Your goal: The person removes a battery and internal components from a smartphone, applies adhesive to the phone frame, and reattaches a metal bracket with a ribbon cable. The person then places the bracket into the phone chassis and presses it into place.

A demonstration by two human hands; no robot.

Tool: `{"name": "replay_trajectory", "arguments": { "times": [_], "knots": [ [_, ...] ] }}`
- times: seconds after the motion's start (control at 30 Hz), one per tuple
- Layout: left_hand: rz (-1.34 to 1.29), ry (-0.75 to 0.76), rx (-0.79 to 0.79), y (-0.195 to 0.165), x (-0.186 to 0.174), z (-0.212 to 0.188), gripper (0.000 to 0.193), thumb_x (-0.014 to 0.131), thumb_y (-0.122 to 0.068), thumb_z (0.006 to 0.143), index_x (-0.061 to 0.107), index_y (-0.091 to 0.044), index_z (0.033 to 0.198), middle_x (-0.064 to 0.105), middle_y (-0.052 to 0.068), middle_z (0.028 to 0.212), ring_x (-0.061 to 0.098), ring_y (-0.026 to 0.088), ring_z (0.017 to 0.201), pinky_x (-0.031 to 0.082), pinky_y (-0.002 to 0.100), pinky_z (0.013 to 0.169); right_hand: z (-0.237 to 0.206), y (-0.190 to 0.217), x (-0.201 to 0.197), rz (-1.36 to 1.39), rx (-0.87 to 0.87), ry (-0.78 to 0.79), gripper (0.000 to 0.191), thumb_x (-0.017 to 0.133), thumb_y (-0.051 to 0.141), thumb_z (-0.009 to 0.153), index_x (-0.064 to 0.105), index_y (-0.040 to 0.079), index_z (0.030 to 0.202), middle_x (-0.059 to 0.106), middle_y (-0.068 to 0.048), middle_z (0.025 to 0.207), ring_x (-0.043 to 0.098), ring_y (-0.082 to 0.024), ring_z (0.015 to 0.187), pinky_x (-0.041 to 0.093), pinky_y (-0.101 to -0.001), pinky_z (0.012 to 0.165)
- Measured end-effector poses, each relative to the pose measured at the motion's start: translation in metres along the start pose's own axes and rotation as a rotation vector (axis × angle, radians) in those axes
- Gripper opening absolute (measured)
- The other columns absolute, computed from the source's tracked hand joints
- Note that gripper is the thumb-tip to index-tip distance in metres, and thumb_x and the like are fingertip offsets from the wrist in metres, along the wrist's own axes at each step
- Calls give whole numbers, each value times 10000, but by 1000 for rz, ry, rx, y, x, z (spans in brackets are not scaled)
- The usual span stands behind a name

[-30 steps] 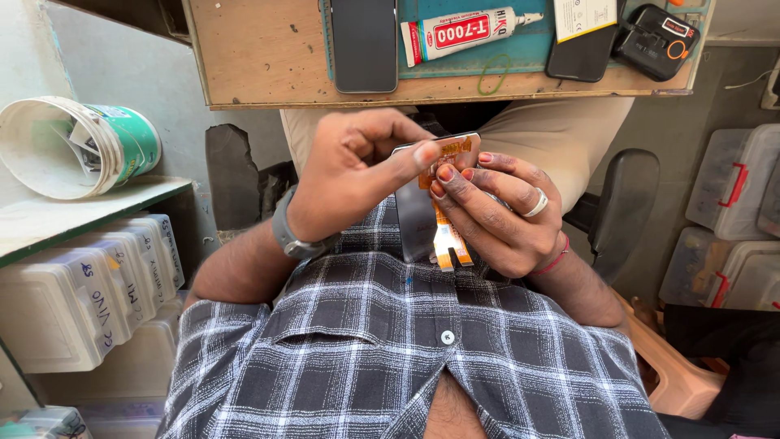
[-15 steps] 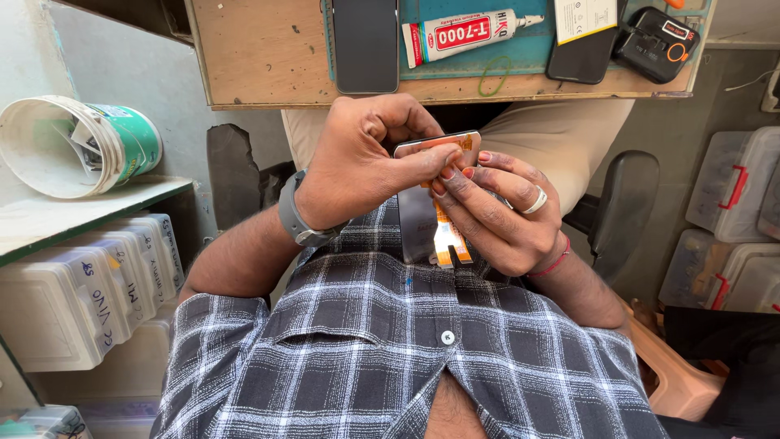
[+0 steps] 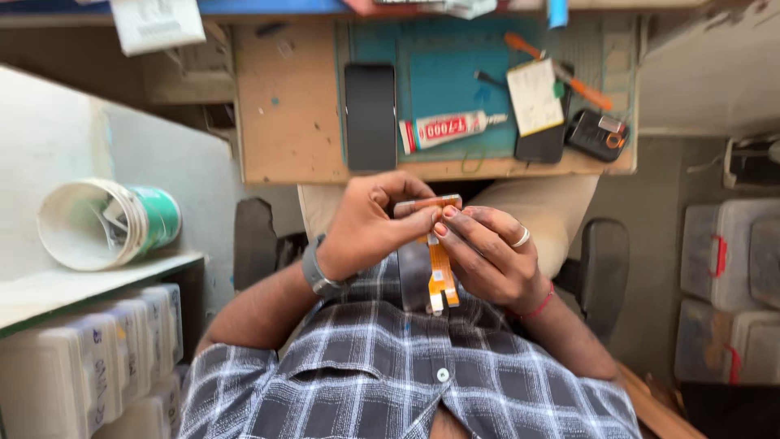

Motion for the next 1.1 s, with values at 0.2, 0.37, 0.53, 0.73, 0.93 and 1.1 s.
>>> {"name": "replay_trajectory", "arguments": {
  "times": [0.2,0.37,0.53,0.73,0.93,1.1],
  "knots": [
    [114,-30,20,-2,3,-4,222,736,-23,913,670,99,1087,750,77,994,709,88,919,621,229,785,-3,-7,-1,28,48,26,331,728,104,968,577,79,1262,679,-119,1341,584,-302,1272,451,-504,1146],
    [182,-32,34,-7,8,-7,236,738,-40,889,683,90,1078,751,63,938,716,73,876,615,220,747,-6,-5,0,-11,34,63,343,669,100,974,504,109,1274,692,-108,1340,582,-302,1306,401,-527,1177],
    [351,-45,71,-19,8,-6,240,747,-66,854,703,71,1045,765,52,862,704,48,811,604,216,695,1,-5,-3,2,11,82,380,670,96,961,477,127,1286,702,-93,1331,584,-294,1288,391,-516,1163],
    [362,-43,124,-18,9,-8,230,763,-62,868,709,74,1045,767,61,886,698,52,836,599,208,704,4,-5,-7,-3,-10,55,388,729,111,956,469,126,1243,711,-81,1315,603,-278,1245,433,-502,1127],
    [229,-8,85,-8,11,-8,245,771,-69,897,691,68,1084,757,49,968,693,45,888,595,194,750,1,-8,-15,90,-15,-41,420,781,163,950,431,76,1164,694,-184,1250,692,-356,1165,566,-507,1029],
    [327,-19,95,-10,9,-9,263,781,-81,890,702,62,1096,757,45,949,688,35,865,594,189,722,0,-5,-14,50,-43,-16,406,784,154,949,439,104,1157,721,-154,1231,698,-344,1173,567,-507,1023]
  ]
}}
Point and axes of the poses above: each hand's wrist, its own z-axis towards the middle knuckle, its own x-axis out of the palm, y = z × x, the point moved 7 cm from there along z, towards the middle knuckle
